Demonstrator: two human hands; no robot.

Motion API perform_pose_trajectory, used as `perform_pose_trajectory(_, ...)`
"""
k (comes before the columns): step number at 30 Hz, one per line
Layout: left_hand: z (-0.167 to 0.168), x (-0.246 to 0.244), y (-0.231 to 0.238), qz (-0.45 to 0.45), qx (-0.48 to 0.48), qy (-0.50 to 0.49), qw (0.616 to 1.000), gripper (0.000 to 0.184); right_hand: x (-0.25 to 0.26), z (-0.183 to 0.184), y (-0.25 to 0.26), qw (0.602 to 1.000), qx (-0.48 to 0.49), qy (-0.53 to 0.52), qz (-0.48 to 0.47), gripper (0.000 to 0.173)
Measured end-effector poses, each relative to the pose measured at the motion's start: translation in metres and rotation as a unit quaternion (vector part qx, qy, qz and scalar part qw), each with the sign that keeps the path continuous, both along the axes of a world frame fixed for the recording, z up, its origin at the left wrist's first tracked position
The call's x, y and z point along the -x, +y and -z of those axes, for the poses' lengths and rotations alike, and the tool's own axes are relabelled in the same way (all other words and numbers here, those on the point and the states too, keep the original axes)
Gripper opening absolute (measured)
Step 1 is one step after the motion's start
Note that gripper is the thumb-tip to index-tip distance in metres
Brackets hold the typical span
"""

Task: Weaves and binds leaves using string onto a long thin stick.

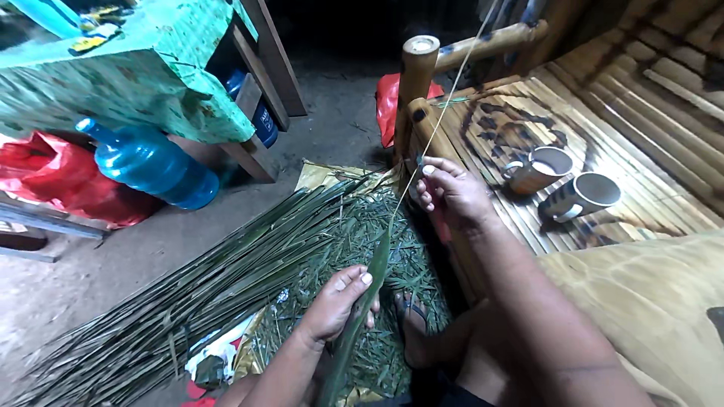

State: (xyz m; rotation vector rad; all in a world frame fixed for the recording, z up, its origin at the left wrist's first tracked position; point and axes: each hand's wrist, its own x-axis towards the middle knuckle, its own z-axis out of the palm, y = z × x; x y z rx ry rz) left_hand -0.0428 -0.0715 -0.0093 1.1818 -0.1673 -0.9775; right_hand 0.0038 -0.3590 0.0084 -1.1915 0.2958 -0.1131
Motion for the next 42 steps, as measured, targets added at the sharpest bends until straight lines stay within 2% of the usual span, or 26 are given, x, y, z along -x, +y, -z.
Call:
perform_pose_trajectory(3, 0.005, 0.0, 0.003, 0.021, 0.065, 0.063, 0.996, 0.029, -0.004, -0.004, -0.006, 0.999, 0.013, -0.017, 0.046, 0.029)
perform_pose_trajectory(5, 0.006, 0.001, 0.003, 0.016, 0.07, 0.067, 0.995, 0.026, 0.005, -0.009, -0.005, 0.999, 0.046, -0.017, -0.002, 0.029)
perform_pose_trajectory(8, 0.002, -0.002, 0.001, -0.017, 0.063, 0.05, 0.997, 0.024, 0.02, -0.01, 0.008, 0.979, 0.074, -0.034, -0.187, 0.023)
perform_pose_trajectory(11, -0.002, -0.004, 0.001, -0.049, 0.061, 0.04, 0.996, 0.025, 0.022, 0.004, 0.025, 0.921, 0.081, -0.07, -0.375, 0.02)
perform_pose_trajectory(14, 0.0, -0.005, 0.003, -0.055, 0.083, 0.035, 0.994, 0.027, 0.027, 0.01, 0.043, 0.869, 0.095, -0.105, -0.474, 0.023)
perform_pose_trajectory(17, -0.002, -0.003, 0.004, -0.057, 0.09, 0.042, 0.993, 0.026, 0.027, 0.01, 0.049, 0.876, 0.117, -0.137, -0.448, 0.024)
perform_pose_trajectory(24, -0.006, 0.0, 0.009, -0.017, 0.089, 0.039, 0.995, 0.024, 0.016, 0.004, 0.023, 0.959, 0.115, -0.118, -0.231, 0.02)
perform_pose_trajectory(26, -0.005, 0.0, 0.008, -0.019, 0.09, 0.039, 0.995, 0.024, 0.019, 0.002, 0.02, 0.951, 0.115, -0.112, -0.265, 0.02)
perform_pose_trajectory(29, -0.005, -0.001, 0.006, -0.035, 0.09, 0.043, 0.994, 0.024, 0.025, 0.005, 0.033, 0.894, 0.11, -0.114, -0.42, 0.022)
perform_pose_trajectory(31, -0.004, -0.002, 0.006, -0.035, 0.1, 0.043, 0.993, 0.024, 0.027, 0.008, 0.043, 0.873, 0.092, -0.124, -0.463, 0.022)
perform_pose_trajectory(38, -0.005, -0.001, 0.007, -0.013, 0.111, 0.06, 0.992, 0.023, 0.015, 0.007, 0.027, 0.935, 0.114, -0.158, -0.297, 0.021)
perform_pose_trajectory(42, -0.005, -0.003, 0.005, -0.02, 0.1, 0.053, 0.993, 0.023, 0.015, 0.007, 0.028, 0.952, 0.136, -0.16, -0.224, 0.019)
